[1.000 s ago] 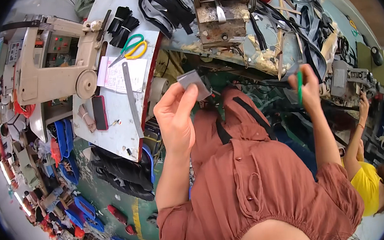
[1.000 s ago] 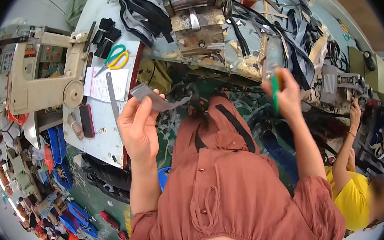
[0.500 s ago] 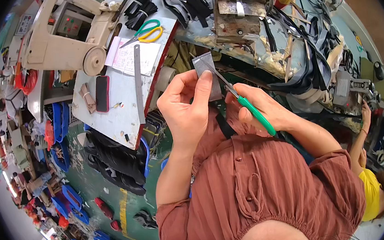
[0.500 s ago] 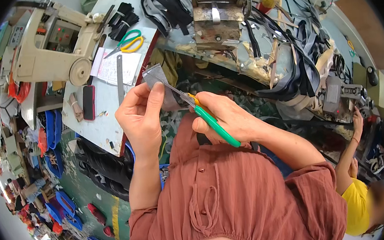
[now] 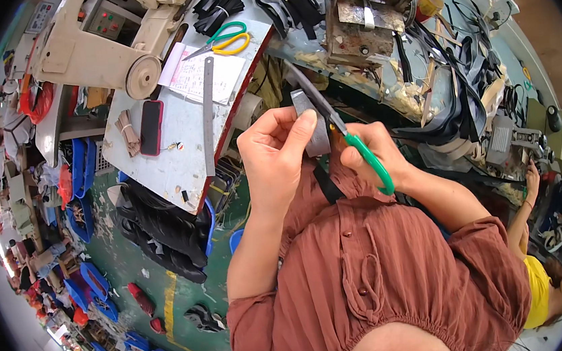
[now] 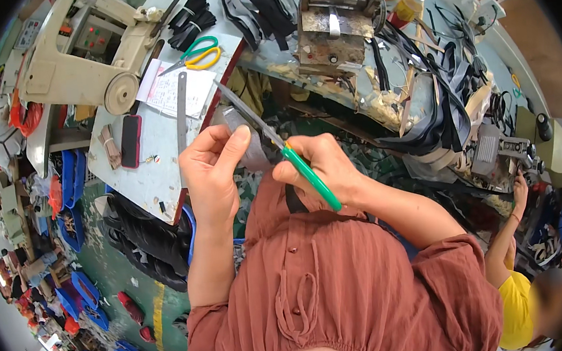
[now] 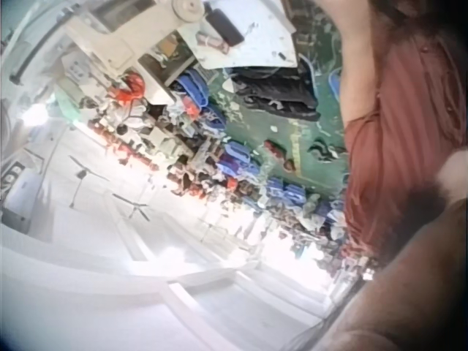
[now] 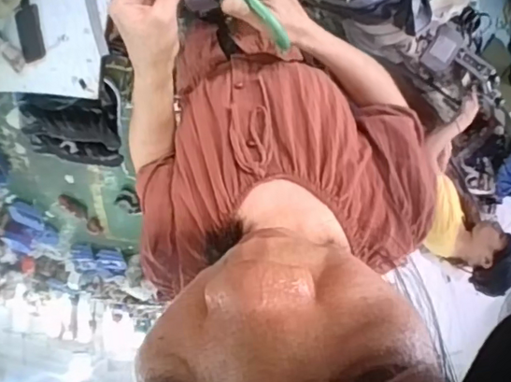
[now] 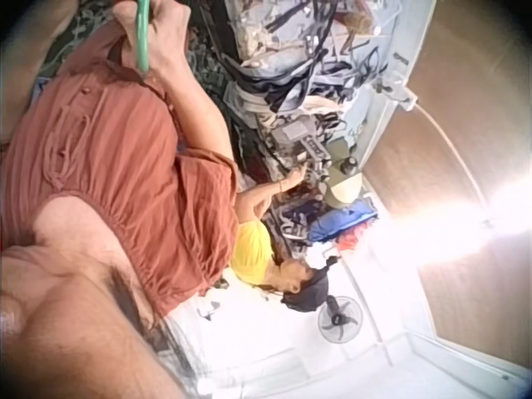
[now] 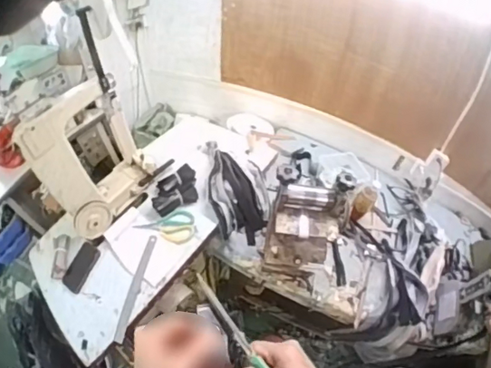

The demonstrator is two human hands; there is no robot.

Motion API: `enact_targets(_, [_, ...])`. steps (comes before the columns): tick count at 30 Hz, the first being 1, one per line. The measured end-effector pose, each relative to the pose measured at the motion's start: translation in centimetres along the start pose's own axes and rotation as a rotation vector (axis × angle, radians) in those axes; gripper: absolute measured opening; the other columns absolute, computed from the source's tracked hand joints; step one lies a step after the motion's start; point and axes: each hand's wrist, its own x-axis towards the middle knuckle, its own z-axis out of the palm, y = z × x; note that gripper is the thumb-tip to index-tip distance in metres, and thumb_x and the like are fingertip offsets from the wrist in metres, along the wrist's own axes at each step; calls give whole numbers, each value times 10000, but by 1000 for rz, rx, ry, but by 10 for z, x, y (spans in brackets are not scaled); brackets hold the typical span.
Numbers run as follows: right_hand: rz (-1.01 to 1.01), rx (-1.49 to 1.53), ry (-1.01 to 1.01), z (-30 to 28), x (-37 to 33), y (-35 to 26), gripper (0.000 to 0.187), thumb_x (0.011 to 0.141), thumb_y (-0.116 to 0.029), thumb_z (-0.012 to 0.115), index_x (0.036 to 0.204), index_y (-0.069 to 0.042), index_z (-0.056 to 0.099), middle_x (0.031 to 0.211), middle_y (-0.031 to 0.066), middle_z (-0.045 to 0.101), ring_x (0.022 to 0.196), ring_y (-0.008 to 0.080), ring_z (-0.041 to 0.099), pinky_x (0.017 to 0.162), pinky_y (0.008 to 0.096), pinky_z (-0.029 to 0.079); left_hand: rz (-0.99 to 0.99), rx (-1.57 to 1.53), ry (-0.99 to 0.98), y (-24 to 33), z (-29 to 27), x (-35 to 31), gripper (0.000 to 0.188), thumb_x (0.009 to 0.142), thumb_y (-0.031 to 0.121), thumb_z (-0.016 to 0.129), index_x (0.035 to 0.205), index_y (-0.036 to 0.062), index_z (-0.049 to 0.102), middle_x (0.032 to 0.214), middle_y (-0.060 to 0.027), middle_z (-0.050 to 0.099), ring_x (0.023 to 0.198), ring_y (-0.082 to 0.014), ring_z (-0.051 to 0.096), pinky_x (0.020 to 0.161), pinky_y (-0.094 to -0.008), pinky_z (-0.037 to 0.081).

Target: Processing and cutting shoe component straps using factory equipment and scissors.

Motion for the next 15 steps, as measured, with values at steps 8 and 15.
enact_targets(8, [-713, -527, 484, 12, 53, -28, 353, 642, -63, 732, 917, -4, 520, 781, 126, 549, 620, 276, 560, 553, 331, 476, 63, -202, 156, 0, 24, 10, 143, 854, 30, 616, 982, -32, 621, 846, -38, 645, 697, -56, 581, 633, -188, 449])
enact_targets(15, [-174, -36, 194, -9, 46, -58, 248, 679, -94, 728, 796, -31, 518, 642, 21, 529, 570, 85, 483, 508, 242, 398, 26, -139, -160, 20, 2, 17, 290, 863, 56, 618, 1137, -28, 578, 995, -47, 627, 853, -68, 574, 724, -210, 470])
